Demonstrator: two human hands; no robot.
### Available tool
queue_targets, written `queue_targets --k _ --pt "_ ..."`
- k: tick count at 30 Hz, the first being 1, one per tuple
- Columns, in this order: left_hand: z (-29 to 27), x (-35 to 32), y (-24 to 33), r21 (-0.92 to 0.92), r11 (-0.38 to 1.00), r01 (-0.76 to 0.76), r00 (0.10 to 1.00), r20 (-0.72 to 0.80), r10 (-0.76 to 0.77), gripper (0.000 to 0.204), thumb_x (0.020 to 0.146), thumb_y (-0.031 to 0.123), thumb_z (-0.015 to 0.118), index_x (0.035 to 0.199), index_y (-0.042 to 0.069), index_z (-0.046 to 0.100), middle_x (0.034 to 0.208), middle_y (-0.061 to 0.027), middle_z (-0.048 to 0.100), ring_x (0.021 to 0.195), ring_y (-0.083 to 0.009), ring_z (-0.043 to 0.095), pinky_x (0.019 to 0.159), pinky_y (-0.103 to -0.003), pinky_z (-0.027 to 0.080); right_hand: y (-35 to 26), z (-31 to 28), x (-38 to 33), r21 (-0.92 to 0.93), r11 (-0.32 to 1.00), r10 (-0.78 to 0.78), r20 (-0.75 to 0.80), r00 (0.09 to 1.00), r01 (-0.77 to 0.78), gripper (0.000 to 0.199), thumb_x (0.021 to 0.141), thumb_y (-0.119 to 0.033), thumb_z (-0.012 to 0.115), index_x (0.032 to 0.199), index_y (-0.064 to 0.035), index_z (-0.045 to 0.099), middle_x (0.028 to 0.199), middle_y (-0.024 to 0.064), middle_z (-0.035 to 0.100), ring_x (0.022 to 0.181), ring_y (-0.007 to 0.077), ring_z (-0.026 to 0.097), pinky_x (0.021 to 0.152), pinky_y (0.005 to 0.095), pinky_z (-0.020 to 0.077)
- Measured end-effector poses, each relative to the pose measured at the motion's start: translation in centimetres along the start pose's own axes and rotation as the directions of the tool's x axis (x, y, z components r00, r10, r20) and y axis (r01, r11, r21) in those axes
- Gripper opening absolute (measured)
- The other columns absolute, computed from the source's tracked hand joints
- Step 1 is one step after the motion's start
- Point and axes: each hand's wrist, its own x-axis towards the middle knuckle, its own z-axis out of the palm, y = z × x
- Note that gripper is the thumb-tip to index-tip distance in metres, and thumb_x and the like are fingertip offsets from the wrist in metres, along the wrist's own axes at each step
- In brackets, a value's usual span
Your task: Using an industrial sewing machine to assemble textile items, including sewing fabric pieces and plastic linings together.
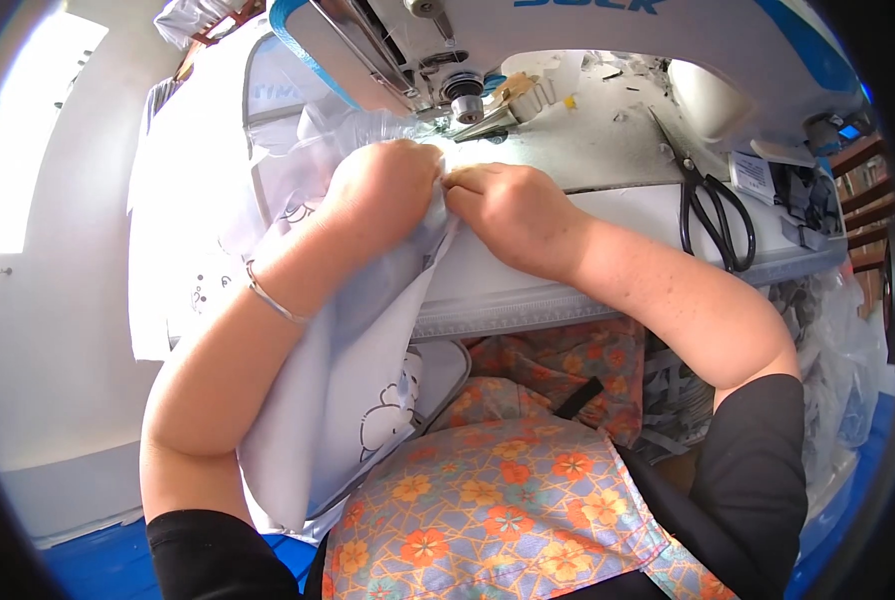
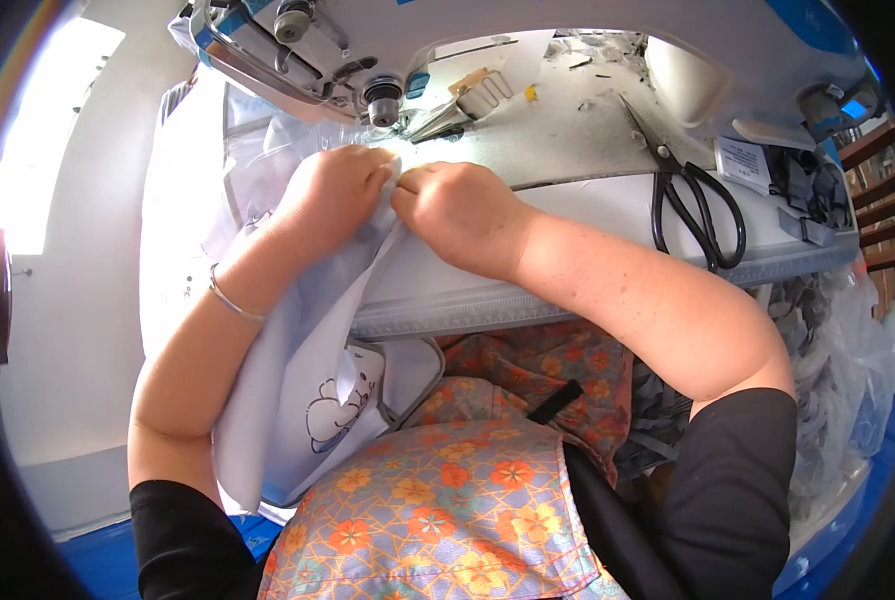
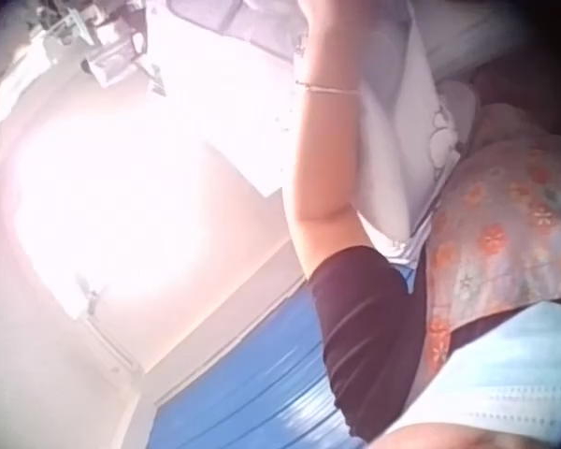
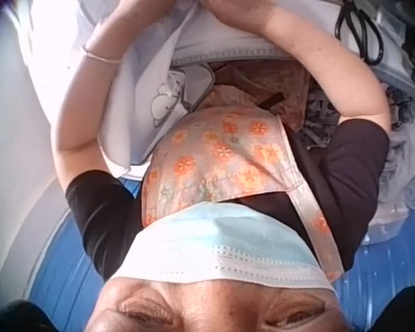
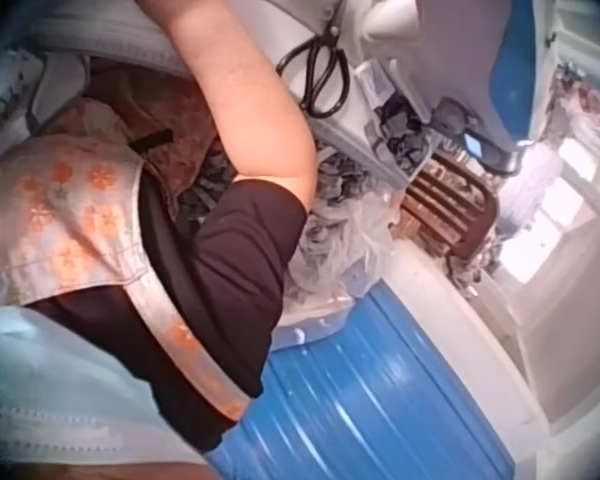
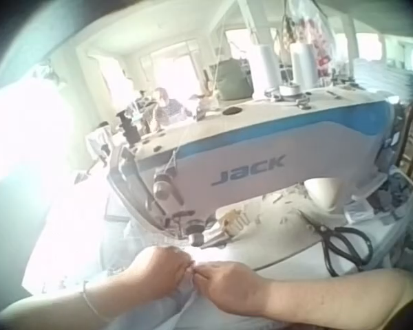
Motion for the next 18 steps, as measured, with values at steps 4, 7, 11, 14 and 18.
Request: queue_targets --k 4,7,11,14,18 --pt "0.1 -0.1 1.1 0.038 0.999 0.026 0.993 0.112 -0.03 0.019 0.091 0.016 0.056 0.103 0.008 0.067 0.095 -0.0185 0.069 0.093 -0.039 0.066 0.076 -0.047 0.054 0.3 0.0 0.0 -0.047 0.998 -0.053 -0.011 0.999 0.052 0.007 0.08 -0.006 0.06 0.084 -0.0015 0.063 0.089 0.0128 0.066 0.083 0.0299 0.067 0.072 0.0374 0.0574" --pt "1.1 -0.3 0.7 0.05 0.995 -0.081 0.992 -0.097 0.086 0.011 0.087 0.013 0.059 0.088 0.007 0.067 0.089 -0.0163 0.072 0.083 -0.0334 0.072 0.068 -0.043 0.058 0.6 0.1 0.2 -0.048 0.994 -0.099 -0.035 0.994 0.097 0.005 0.08 -0.006 0.059 0.082 -0.0022 0.061 0.085 0.0124 0.063 0.08 0.03 0.066 0.07 0.0378 0.0567" --pt "1.9 -0.6 2.0 0.166 0.986 -0.003 0.983 -0.182 0.034 0.011 0.084 0.013 0.062 0.09 0.007 0.069 0.099 -0.0122 0.067 0.09 -0.0294 0.069 0.072 -0.038 0.058 1.3 -0.4 0.1 -0.042 0.991 -0.13 0.005 0.991 0.13 0.005 0.079 -0.006 0.059 0.082 -0.0016 0.061 0.085 0.0124 0.063 0.08 0.0296 0.066 0.07 0.0375 0.0567" --pt "2.6 -0.9 2.0 0.242 0.97 -0.011 0.946 -0.31 0.088 0.013 0.083 0.012 0.063 0.092 0.007 0.07 0.104 -0.0089 0.062 0.095 -0.026 0.066 0.076 -0.034 0.057 1.7 -0.2 0.0 -0.059 0.986 -0.156 0.034 0.987 0.158 0.005 0.08 -0.005 0.059 0.082 -0.0012 0.06 0.085 0.0124 0.063 0.08 0.0295 0.066 0.07 0.0376 0.0568" --pt "2.4 -0.9 1.7 0.164 0.986 -0.045 0.938 -0.331 0.098 0.011 0.082 0.012 0.063 0.089 0.008 0.07 0.103 -0.0077 0.062 0.097 -0.0242 0.064 0.08 -0.032 0.056 2.0 -0.2 0.2 -0.052 0.976 -0.213 -0.019 0.977 0.212 0.005 0.08 -0.005 0.059 0.082 -0.0009 0.06 0.084 0.0124 0.063 0.079 0.0297 0.066 0.068 0.0382 0.0566"
